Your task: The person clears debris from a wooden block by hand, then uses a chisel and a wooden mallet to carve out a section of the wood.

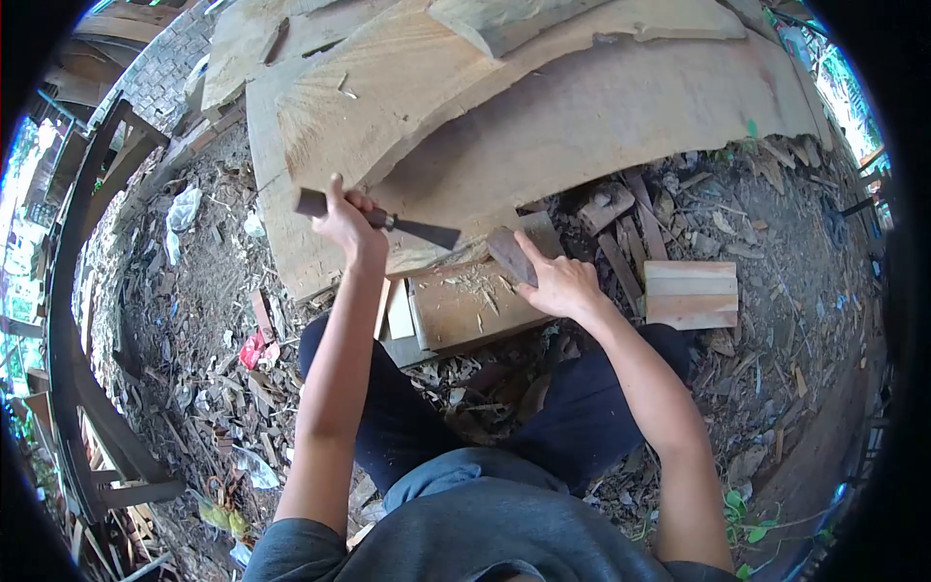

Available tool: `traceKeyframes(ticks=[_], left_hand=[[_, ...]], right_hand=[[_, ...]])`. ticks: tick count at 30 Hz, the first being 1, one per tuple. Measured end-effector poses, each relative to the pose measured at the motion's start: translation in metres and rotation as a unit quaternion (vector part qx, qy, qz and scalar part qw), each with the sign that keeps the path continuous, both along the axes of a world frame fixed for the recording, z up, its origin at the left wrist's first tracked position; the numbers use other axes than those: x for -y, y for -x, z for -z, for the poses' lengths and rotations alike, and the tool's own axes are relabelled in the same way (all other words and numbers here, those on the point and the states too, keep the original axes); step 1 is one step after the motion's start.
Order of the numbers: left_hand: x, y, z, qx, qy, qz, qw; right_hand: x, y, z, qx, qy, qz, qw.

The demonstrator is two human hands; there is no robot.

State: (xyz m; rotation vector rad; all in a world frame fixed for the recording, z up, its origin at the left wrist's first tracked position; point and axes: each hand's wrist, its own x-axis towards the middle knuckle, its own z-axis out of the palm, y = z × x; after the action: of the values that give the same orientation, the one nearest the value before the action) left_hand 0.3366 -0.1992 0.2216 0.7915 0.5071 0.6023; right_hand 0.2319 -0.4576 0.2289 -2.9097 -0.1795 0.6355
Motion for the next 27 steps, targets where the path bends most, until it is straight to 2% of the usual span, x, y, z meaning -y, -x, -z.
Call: traceKeyframes(ticks=[2, 3, 4, 6, 11, 15, 20, 27], left_hand=[[0.005, 0.012, -0.034, 0.051, -0.062, 0.065, 0.995], [0.013, 0.016, -0.047, 0.032, -0.094, 0.083, 0.992], [0.020, 0.016, -0.046, 0.032, -0.093, 0.078, 0.992], [0.032, 0.015, -0.046, 0.058, -0.206, 0.130, 0.968], [0.054, 0.012, -0.041, 0.081, -0.280, 0.196, 0.936], [0.061, 0.010, -0.041, 0.074, -0.266, 0.207, 0.939], [0.065, 0.008, -0.035, 0.049, -0.328, 0.187, 0.925], [0.068, 0.004, -0.033, 0.070, -0.350, 0.174, 0.918]], right_hand=[[0.001, 0.002, 0.000, -0.007, 0.003, -0.003, 1.000], [0.001, 0.002, -0.001, -0.003, 0.002, -0.005, 1.000], [0.000, 0.001, -0.002, 0.003, -0.001, -0.008, 1.000], [-0.003, 0.000, -0.007, 0.000, 0.008, -0.010, 1.000], [-0.001, 0.003, -0.003, -0.017, -0.003, 0.002, 1.000], [0.000, 0.001, 0.001, -0.009, 0.005, -0.006, 1.000], [-0.002, -0.002, -0.005, -0.036, 0.007, 0.003, 0.999], [-0.002, -0.001, -0.003, -0.025, 0.006, -0.005, 1.000]])
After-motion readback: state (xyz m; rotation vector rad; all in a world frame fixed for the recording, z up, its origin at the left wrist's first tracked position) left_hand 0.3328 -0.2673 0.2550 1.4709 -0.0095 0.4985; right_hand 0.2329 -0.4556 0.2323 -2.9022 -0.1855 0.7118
